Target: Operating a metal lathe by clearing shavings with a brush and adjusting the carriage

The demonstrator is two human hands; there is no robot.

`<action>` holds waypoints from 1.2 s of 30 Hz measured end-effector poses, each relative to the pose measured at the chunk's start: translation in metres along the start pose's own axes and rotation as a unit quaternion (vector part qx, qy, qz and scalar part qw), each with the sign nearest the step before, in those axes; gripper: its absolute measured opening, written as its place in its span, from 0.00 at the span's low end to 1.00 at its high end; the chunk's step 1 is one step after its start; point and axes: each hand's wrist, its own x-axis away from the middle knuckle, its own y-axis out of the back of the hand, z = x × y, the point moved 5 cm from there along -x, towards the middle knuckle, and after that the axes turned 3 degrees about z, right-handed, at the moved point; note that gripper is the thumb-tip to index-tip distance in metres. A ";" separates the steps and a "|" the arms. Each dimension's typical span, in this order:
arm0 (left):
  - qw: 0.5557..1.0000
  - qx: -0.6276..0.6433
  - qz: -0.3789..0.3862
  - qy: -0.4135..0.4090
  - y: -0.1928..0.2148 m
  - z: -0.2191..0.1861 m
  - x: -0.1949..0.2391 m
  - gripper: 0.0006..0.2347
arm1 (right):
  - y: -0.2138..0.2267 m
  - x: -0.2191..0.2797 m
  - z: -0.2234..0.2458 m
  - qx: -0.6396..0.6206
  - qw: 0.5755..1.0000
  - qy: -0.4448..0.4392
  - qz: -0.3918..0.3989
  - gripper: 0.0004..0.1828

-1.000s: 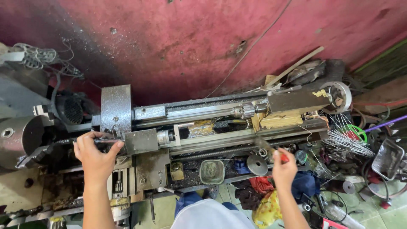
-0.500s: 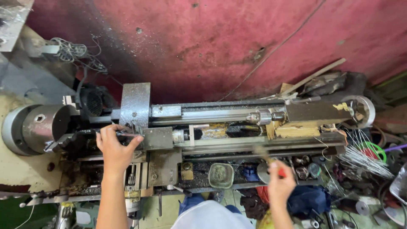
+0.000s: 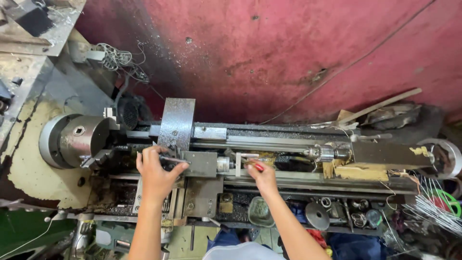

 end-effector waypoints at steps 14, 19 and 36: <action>0.997 -0.034 0.053 0.043 0.001 -0.006 -0.004 0.35 | 0.092 0.007 0.019 0.195 0.968 0.053 -0.151 0.20; 0.997 -0.033 0.055 0.035 -0.003 0.000 -0.002 0.35 | 0.153 0.002 0.007 0.211 0.928 0.166 -0.259 0.18; 0.997 -0.031 0.056 0.045 -0.001 -0.002 -0.002 0.36 | 0.120 0.040 0.024 0.368 0.842 0.261 -0.294 0.14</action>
